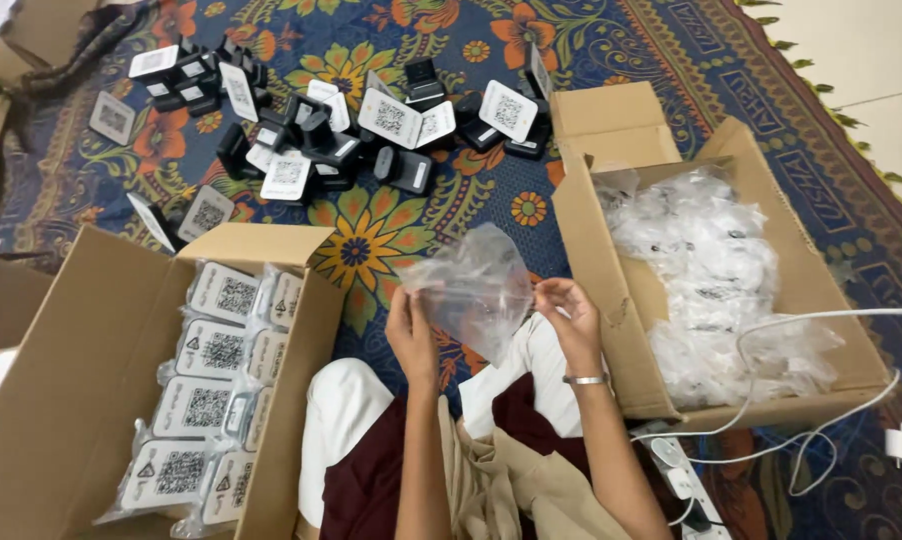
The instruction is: The person sorts QR-coded electronic units, places them into individual plastic bags, and packs them into cardboard boxes.
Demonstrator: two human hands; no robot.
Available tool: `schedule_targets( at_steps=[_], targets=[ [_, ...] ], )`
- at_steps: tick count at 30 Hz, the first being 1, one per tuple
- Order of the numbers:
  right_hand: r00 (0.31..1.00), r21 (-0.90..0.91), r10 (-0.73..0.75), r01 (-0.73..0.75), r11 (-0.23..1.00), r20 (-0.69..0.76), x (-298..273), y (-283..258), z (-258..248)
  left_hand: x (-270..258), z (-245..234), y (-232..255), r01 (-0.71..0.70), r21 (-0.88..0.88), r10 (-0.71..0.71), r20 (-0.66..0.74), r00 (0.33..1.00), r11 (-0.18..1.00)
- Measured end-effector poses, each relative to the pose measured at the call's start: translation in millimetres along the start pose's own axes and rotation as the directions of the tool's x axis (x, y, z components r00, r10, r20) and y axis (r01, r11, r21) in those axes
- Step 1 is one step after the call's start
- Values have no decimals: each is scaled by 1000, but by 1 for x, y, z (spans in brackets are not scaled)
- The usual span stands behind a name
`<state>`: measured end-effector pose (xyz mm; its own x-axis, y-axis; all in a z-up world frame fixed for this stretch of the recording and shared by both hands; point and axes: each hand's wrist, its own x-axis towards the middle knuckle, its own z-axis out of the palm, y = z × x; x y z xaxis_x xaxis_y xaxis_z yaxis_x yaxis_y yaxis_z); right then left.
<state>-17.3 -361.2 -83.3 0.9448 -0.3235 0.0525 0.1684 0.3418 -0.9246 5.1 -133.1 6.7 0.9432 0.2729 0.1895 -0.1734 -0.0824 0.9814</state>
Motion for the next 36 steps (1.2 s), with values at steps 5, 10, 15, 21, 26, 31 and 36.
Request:
schedule_targets(
  at_steps=[5,10,15,21,26,31,36],
  targets=[
    [915,-461,-397,382,801,68,-27,-110,69,-2,-13,27,-294,413,276,105,955,862],
    [830,-734,-293,556,389,474,-38,-135,104,-4,-17,45,-351,400,249,285,926,847],
    [893,-623,-210,432,652,399,-36,-76,87,-1,-24,47,-370,410,241,333,912,834],
    [996,-44,90,-91,995,-6,-18,-50,45,4,-45,52,-292,297,207,285,936,909],
    [981,183,196,-193,964,1,-6,-14,-6,3,-46,42,-240,177,169,344,924,954],
    [934,525,158,-314,791,320,-18,-82,34,6,-40,7,-6,240,-7,52,999,971],
    [799,50,-211,223,974,564,-27,-95,52,10,-38,-8,27,-123,-29,-19,999,992]
  ],
)
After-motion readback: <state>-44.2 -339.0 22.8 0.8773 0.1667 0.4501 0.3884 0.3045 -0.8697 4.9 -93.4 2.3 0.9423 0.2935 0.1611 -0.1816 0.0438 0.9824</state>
